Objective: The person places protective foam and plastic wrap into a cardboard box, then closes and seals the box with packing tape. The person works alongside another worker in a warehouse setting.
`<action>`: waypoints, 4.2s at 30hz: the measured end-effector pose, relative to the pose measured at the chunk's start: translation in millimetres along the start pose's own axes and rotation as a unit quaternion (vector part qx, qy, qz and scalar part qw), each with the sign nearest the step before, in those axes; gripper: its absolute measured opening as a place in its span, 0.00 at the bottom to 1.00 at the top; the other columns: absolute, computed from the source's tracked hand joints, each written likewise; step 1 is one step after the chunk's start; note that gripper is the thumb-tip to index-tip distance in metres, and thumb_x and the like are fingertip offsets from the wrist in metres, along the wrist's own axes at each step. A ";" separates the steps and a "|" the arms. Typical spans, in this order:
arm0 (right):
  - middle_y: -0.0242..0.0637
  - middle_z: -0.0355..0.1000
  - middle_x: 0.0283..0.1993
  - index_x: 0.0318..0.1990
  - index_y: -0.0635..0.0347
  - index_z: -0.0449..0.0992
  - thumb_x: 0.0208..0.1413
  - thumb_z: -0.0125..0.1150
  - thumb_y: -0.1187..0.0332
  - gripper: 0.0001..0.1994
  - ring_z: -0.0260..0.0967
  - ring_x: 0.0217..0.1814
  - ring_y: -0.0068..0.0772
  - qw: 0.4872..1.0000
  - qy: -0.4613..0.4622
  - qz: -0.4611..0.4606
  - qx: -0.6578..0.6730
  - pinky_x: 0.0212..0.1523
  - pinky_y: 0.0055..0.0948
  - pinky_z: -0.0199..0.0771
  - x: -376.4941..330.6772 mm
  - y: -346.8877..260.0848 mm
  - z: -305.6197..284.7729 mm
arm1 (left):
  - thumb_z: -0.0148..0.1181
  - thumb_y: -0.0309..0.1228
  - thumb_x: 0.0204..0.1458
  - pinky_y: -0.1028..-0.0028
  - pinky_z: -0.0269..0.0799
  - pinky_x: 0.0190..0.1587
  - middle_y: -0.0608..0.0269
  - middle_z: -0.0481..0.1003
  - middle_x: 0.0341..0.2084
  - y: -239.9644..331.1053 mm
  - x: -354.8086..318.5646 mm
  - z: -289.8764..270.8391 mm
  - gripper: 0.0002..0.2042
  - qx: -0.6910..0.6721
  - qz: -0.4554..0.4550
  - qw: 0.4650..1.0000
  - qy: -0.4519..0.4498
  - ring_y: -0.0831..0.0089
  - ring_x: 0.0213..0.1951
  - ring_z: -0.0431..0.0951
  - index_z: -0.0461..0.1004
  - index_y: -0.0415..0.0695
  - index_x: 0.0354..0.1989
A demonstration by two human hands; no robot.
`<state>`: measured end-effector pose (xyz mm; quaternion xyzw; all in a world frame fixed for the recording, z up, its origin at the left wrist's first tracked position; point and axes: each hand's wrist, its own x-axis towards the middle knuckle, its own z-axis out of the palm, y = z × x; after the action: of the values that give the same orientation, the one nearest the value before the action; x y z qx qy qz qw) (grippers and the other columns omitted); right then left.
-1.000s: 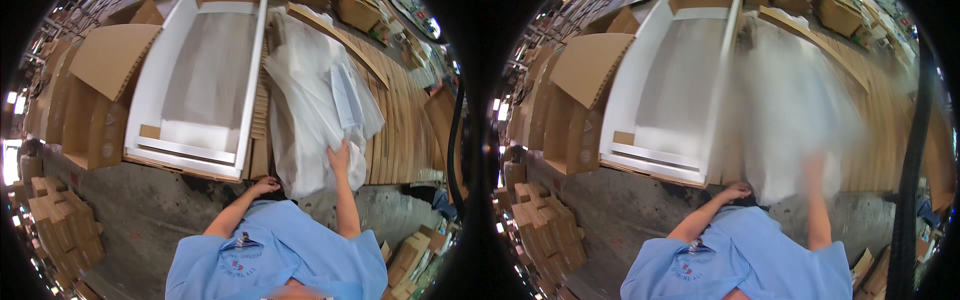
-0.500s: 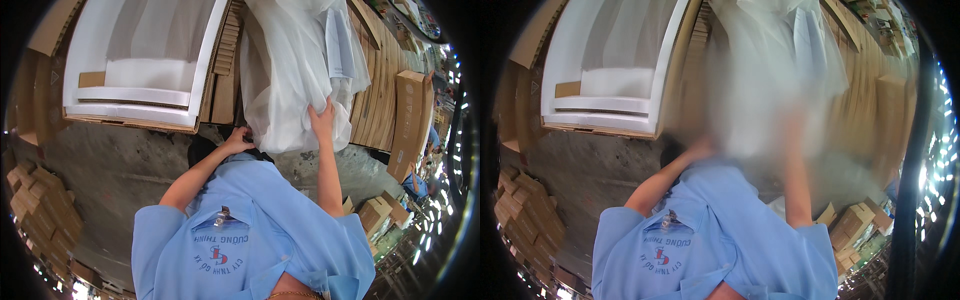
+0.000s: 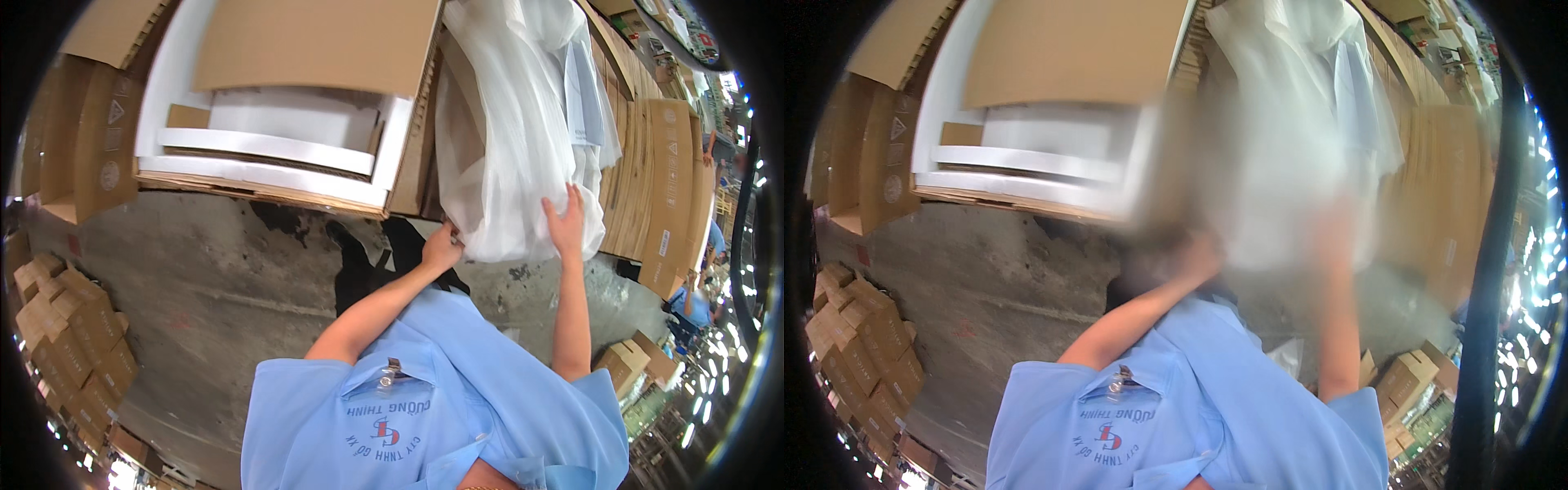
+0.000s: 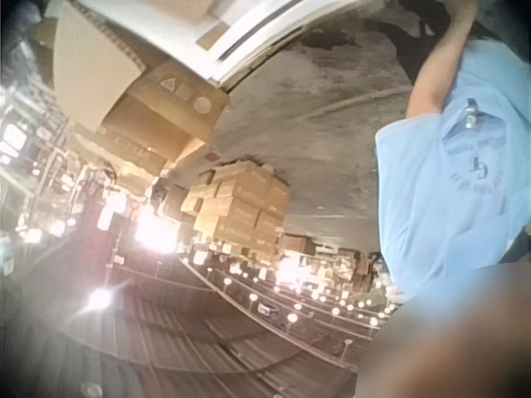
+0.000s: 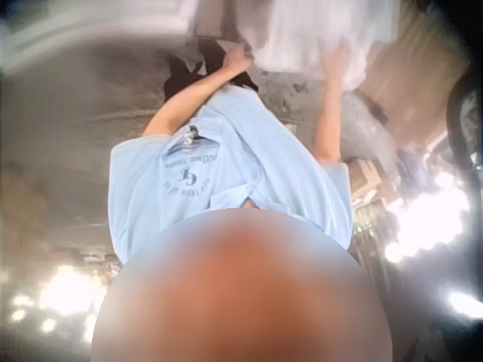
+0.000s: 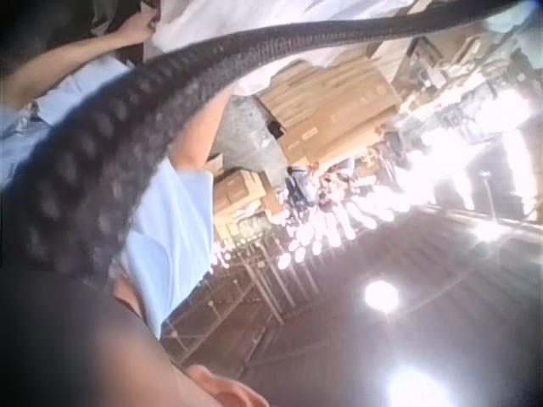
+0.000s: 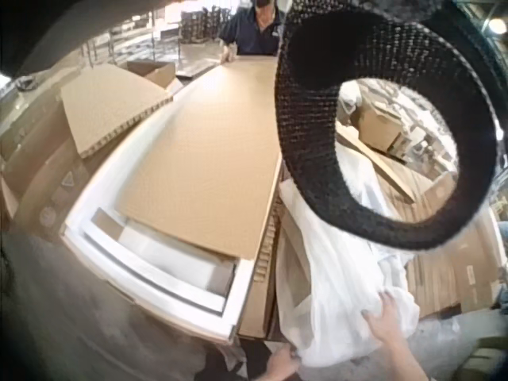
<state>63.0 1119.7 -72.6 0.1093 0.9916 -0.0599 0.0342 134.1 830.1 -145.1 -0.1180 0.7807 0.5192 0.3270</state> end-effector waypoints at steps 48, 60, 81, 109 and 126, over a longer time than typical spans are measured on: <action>0.55 0.62 0.74 0.73 0.65 0.60 0.54 0.67 0.45 0.45 0.62 0.75 0.55 0.977 0.048 0.207 0.028 0.71 0.46 0.64 44.4 0.3 68.0 | 0.51 0.59 0.62 0.57 0.68 0.64 0.51 0.82 0.50 40.8 21.3 -420.5 0.30 0.497 -0.027 0.865 -0.068 0.54 0.56 0.79 0.82 0.45 0.55; 0.56 0.65 0.72 0.72 0.67 0.62 0.55 0.69 0.46 0.44 0.64 0.73 0.56 0.977 0.036 0.211 0.001 0.70 0.44 0.64 45.2 0.3 60.7 | 0.51 0.58 0.63 0.52 0.61 0.69 0.50 0.77 0.58 19.7 37.4 -432.5 0.31 0.469 -0.010 0.875 -0.117 0.52 0.63 0.73 0.76 0.44 0.61; 0.54 0.68 0.70 0.71 0.63 0.63 0.54 0.70 0.48 0.42 0.67 0.70 0.56 0.972 0.074 0.218 0.044 0.67 0.46 0.68 48.0 -14.0 59.6 | 0.70 0.51 0.52 0.59 0.73 0.61 0.54 0.80 0.53 60.5 76.2 -440.4 0.25 0.440 0.080 0.890 -0.087 0.52 0.57 0.77 0.81 0.46 0.53; 0.51 0.68 0.70 0.71 0.61 0.64 0.53 0.69 0.46 0.43 0.67 0.71 0.54 0.968 0.074 0.232 0.055 0.67 0.46 0.68 44.7 -0.1 69.9 | 0.66 0.43 0.56 0.54 0.61 0.67 0.55 0.66 0.64 61.6 182.9 -365.8 0.23 0.571 0.424 0.701 0.058 0.54 0.67 0.63 0.75 0.50 0.59; 0.56 0.66 0.71 0.72 0.65 0.62 0.53 0.70 0.49 0.44 0.64 0.73 0.58 0.975 0.073 0.209 -0.011 0.70 0.46 0.65 39.2 12.3 77.7 | 0.62 0.44 0.58 0.45 0.50 0.75 0.54 0.60 0.73 52.8 257.6 -312.8 0.28 0.506 0.455 0.727 0.094 0.46 0.75 0.55 0.70 0.53 0.68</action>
<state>31.8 1130.2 -154.2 0.3177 0.9473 -0.0322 -0.0258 -210.3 615.3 -192.2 0.3861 0.9145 0.1202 -0.0129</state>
